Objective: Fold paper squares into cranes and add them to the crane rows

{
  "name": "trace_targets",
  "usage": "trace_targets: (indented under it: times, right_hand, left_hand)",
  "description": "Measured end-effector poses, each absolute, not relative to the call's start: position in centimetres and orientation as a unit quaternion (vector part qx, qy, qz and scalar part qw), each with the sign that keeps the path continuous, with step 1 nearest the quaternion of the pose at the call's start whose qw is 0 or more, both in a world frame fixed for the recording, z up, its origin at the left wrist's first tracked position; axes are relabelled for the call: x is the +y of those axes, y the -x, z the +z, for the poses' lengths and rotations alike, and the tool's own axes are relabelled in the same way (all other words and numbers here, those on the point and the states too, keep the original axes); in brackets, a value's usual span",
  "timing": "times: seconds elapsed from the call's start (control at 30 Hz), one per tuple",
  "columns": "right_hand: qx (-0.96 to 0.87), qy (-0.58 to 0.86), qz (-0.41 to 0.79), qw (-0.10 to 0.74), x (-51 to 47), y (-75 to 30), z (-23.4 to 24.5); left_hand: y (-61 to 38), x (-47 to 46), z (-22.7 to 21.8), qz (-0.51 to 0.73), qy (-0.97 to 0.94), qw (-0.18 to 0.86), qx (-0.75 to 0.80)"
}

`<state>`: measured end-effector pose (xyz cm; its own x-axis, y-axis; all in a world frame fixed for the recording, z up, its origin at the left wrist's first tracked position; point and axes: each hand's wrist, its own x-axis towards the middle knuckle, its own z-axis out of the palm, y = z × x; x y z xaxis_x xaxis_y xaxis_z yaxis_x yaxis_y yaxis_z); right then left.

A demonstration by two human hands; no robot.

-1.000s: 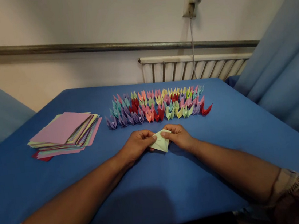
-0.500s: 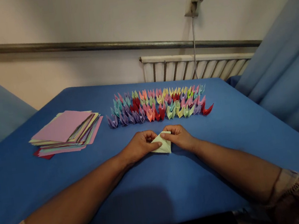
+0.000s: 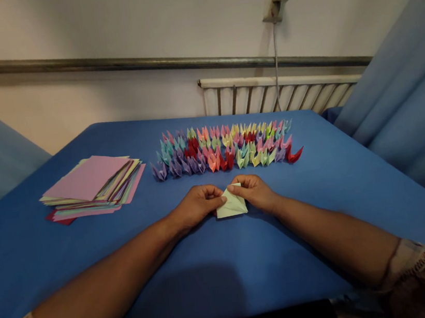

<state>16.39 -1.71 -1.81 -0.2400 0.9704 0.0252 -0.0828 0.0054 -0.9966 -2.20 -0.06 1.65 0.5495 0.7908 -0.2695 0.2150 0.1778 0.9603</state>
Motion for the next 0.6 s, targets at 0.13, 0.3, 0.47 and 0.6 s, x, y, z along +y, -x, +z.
trace_targets:
  times: [0.13, 0.3, 0.47, 0.6]
  right_hand:
    - [-0.532, 0.398, 0.578, 0.474, -1.7, -16.4, -1.8]
    - [-0.54, 0.353, 0.602, 0.471, -1.6, -16.5, -2.1]
    - [-0.545, 0.369, 0.582, 0.477, -1.2, -16.5, -2.7]
    - [-0.554, 0.371, 0.574, 0.474, -1.2, -16.5, -2.9]
  left_hand:
    - [2.2, -0.1, 1.6, 0.265, -0.576, 0.634, 0.442]
    - [2.3, 0.3, 1.4, 0.322, -0.524, 0.645, 0.453]
    - [2.1, 0.2, 1.7, 0.326, -0.54, 0.646, 0.429]
    - [1.9, 0.0, 1.6, 0.337, -0.582, 0.617, 0.41]
